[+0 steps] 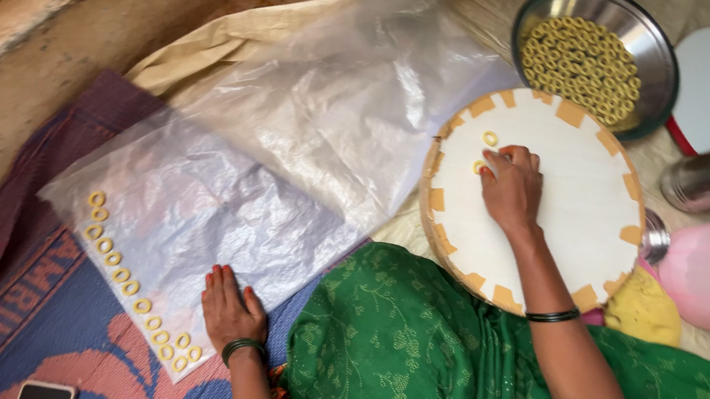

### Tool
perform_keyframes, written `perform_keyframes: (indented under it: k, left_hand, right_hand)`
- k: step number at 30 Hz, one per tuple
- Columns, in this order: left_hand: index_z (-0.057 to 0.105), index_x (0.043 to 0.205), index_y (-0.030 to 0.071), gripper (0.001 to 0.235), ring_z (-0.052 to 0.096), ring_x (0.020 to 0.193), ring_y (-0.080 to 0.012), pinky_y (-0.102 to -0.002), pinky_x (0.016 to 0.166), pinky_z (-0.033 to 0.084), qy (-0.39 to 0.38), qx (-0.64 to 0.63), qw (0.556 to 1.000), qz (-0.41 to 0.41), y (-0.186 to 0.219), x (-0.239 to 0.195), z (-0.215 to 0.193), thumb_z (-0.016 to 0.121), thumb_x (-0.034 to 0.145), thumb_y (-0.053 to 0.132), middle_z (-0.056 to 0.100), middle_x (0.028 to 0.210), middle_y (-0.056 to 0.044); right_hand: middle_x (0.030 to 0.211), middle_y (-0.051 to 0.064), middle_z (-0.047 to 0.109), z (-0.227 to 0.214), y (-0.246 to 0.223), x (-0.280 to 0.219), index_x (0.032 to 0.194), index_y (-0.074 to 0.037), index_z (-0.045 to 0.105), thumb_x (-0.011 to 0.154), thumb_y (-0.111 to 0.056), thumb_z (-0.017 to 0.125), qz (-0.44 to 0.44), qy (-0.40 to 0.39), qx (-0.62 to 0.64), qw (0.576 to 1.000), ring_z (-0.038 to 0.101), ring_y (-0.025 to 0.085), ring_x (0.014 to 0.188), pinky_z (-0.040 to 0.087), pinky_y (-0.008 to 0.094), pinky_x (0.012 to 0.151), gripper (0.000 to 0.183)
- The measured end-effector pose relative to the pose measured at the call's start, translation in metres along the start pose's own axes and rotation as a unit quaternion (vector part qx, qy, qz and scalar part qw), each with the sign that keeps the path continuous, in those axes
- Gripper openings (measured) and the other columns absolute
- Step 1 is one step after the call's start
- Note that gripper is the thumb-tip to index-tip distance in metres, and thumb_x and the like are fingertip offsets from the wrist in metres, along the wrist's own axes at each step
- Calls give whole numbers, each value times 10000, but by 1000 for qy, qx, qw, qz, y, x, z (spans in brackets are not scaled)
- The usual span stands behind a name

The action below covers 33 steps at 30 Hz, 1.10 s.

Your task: The person rolls small pieces of dough into thin ropes on a round board, then shapes them into rings and places them on a plastic sheet. The person repeats this process, arranging the finished rings in a line.

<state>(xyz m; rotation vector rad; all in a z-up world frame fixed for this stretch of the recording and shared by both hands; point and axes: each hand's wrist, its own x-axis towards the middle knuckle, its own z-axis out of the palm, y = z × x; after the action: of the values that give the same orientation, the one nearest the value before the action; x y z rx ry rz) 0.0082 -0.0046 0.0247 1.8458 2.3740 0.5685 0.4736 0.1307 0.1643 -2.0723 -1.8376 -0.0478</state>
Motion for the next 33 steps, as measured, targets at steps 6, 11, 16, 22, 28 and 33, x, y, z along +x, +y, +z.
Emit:
perform_keyframes:
  k: [6,11,16,22,28,33]
  left_hand:
    - [473,1494,21,579,386,1486,-313,-447,1248,259,3,-30,1000,-4,-6,-1,6,542,948,202,459,1572,-168]
    - [466,1501,16,584,389,1492,-298,-438,1258,272,38,-56,998,-10,-8,-5,7,547,957,210,459,1571,-164]
    - [457,1505,22,602,382,1486,-287,-435,1238,265,30,-63,997,-11,-9,-5,4,547,950,239,448,1580,-158]
    - [410,1516,11,629,320,1501,-287,-431,1237,220,-18,-45,999,-16,-10,-3,-1,525,959,279,394,1603,-161]
    - [286,1588,12,686,186,1554,-328,-469,1266,101,-232,56,970,-39,-13,5,10,452,1016,354,254,1670,-179]
    - [69,1629,175,724,28,1566,-261,-611,1226,10,-196,129,972,-26,-12,-1,40,314,1027,493,36,1715,-48]
  right_hand:
    - [1151,136,660,-2,4,7,936,-94,759,859,-153,808,-9,-4,26,1000,552,366,1136,471,469,973,109]
    - [1076,86,734,-14,-49,17,1042,-66,748,898,-113,776,71,-69,234,967,684,222,986,517,355,836,154]
    - [996,62,733,35,-164,13,1062,-10,727,913,-14,742,-82,-173,421,886,676,130,934,557,275,815,150]
    - [945,59,761,134,-336,-60,1008,-24,745,879,-64,781,-209,-316,456,805,728,150,866,585,296,804,139]
    - [960,103,771,166,-411,-149,1006,-40,761,849,-103,770,-223,-402,383,801,748,197,860,588,321,790,169]
    - [1050,84,770,170,-422,-178,1013,-110,788,856,-219,749,-254,-380,265,849,721,253,1007,482,407,1014,195]
